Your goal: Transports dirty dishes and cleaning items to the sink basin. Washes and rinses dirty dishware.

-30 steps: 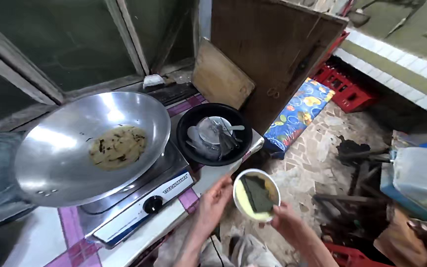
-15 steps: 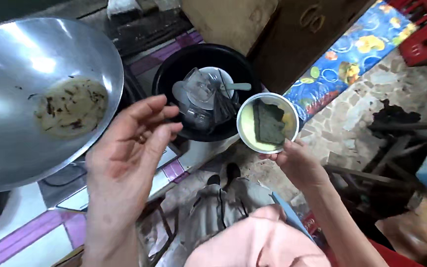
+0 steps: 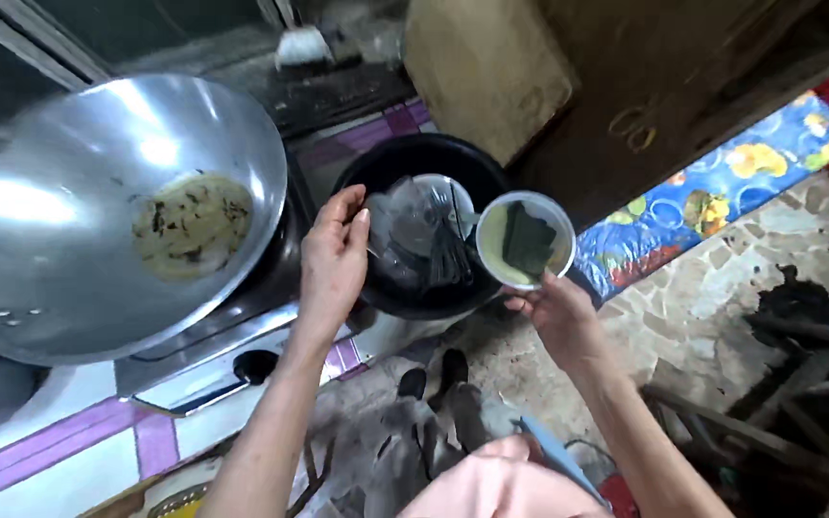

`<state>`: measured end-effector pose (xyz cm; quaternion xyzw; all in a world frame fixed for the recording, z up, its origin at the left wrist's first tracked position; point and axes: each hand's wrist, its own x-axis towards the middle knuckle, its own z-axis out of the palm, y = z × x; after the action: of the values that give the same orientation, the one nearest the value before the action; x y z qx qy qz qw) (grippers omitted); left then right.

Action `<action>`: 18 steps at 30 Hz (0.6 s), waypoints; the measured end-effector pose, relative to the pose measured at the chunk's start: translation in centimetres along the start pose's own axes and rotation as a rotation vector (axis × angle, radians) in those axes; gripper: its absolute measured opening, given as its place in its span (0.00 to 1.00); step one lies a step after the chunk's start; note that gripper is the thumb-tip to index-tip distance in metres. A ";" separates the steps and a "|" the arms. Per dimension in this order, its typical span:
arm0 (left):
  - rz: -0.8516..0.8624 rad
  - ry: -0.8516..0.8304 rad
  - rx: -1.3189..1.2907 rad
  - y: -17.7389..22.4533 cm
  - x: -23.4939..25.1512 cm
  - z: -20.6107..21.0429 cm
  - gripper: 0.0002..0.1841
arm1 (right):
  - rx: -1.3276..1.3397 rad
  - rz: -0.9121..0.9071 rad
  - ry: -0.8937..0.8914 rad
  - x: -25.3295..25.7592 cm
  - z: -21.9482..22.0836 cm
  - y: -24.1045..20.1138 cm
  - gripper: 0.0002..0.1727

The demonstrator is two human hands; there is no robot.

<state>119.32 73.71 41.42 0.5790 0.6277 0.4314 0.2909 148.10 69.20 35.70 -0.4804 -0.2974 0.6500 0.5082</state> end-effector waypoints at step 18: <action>-0.259 -0.497 0.242 -2.6 -23.9 1.5 0.14 | 0.208 0.020 -0.029 -6.5 -3.8 1.4 0.29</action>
<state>123.22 50.78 35.26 0.6125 0.6527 0.1581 0.4171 151.21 62.26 35.22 -0.4185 -0.2306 0.6894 0.5444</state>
